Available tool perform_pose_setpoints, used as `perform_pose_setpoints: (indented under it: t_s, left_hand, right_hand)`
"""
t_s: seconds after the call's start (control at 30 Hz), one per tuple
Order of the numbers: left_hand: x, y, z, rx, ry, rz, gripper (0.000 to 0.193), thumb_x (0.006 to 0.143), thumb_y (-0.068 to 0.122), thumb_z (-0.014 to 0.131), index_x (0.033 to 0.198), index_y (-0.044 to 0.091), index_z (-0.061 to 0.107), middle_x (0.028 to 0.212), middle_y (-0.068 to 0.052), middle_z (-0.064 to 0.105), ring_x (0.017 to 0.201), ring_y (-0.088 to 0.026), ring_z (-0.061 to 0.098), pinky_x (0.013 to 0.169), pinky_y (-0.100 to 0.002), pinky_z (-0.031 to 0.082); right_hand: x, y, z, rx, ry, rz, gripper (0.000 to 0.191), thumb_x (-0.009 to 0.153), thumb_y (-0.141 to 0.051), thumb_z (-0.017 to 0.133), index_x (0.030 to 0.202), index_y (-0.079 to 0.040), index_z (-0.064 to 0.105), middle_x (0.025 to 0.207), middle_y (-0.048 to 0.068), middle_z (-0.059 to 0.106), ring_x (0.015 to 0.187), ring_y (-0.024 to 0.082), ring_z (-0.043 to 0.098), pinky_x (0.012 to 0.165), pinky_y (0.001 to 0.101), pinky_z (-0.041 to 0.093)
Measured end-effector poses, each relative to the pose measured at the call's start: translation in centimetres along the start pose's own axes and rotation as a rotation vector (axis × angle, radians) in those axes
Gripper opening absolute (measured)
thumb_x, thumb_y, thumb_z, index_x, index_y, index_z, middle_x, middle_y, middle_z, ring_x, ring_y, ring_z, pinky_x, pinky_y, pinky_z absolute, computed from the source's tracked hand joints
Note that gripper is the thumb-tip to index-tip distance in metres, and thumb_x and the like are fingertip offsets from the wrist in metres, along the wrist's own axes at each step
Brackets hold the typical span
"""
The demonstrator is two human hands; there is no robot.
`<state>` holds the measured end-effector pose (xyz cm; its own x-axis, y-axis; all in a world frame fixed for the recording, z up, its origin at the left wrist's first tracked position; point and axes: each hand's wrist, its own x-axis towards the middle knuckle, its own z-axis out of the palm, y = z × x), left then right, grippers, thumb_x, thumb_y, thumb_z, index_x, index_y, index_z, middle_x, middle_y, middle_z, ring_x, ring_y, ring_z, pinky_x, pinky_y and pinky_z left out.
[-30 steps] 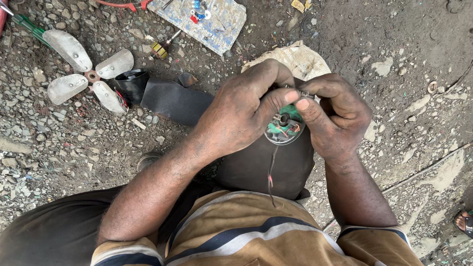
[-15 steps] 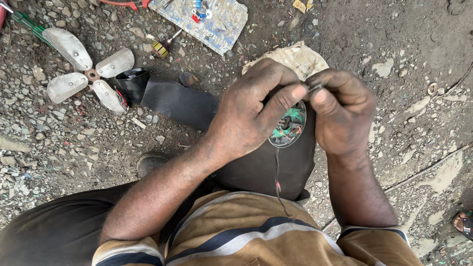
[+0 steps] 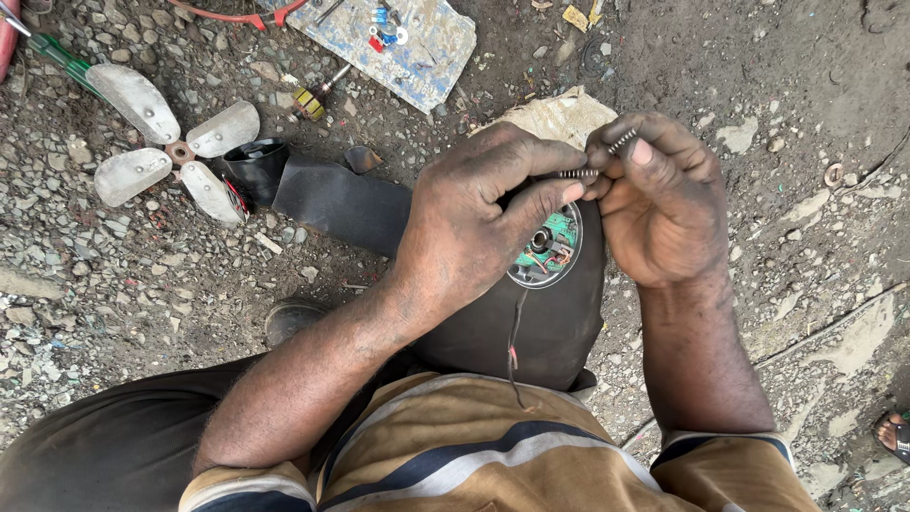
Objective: The person sits on the ground and repairs a small circular electronic component, likely a fan capacitor. They manipulate wires and small parts with their hands, occasionally picking up tools from the ground.
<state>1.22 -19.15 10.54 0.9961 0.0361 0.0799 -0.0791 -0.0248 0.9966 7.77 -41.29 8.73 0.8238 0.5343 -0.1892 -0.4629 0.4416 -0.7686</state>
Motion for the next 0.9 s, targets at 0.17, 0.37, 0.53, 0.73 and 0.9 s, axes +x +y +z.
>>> perform_pose_setpoints:
  t_s: [0.17,0.37,0.53,0.73,0.9]
  left_hand:
    - [-0.1,0.1,-0.3,0.029,0.006,0.019,0.018,0.1,0.012,0.079,0.117,0.008,0.073,0.113,-0.005,0.075,0.108,-0.016,0.076,0.094,-0.03,0.065]
    - [-1.8,1.1,-1.1,0.094,0.081,-0.002,0.019,0.1,0.012,0.079,0.117,0.008,0.072,0.116,-0.005,0.075,0.109,-0.018,0.075,0.097,-0.034,0.061]
    - [-4.7,1.8,-1.9,0.138,0.209,-0.033,0.021,0.097,0.008,0.08,0.115,0.006,0.069,0.111,-0.009,0.071,0.106,-0.022,0.074,0.091,-0.034,0.062]
    - [-6.3,0.8,-3.0,0.133,0.349,-0.066,0.019,0.097,0.006,0.08,0.112,0.006,0.069,0.111,-0.009,0.072,0.106,-0.021,0.075,0.092,-0.033,0.063]
    - [-6.6,0.2,-3.9,0.119,0.377,-0.097,0.017,0.096,0.007,0.081,0.109,0.006,0.07,0.108,-0.007,0.074,0.102,-0.018,0.075,0.087,-0.029,0.063]
  right_hand:
    - [1.1,-0.1,-1.2,0.101,-0.028,0.083,0.017,0.11,-0.006,0.066,0.124,0.0,0.074,0.105,0.018,0.075,0.092,0.021,0.076,0.074,0.0308,0.065]
    - [11.0,4.8,-5.9,-0.873,0.166,0.093,0.018,0.103,-0.008,0.07,0.119,-0.001,0.073,0.106,0.012,0.073,0.088,0.016,0.071,0.072,0.029,0.061]
    - [18.6,15.7,-6.6,-1.371,-0.082,0.011,0.014,0.096,-0.018,0.078,0.107,-0.008,0.078,0.099,0.01,0.079,0.085,0.021,0.074,0.078,0.0371,0.06]
    - [21.7,20.8,-4.0,-1.48,-0.177,-0.039,0.017,0.093,-0.012,0.08,0.108,-0.007,0.076,0.102,0.015,0.072,0.088,0.026,0.071,0.08,0.0423,0.058]
    - [22.5,22.3,-4.0,-1.416,-0.164,-0.014,0.017,0.092,-0.005,0.076,0.109,-0.008,0.073,0.104,0.012,0.07,0.089,0.022,0.069,0.08,0.0341,0.061]
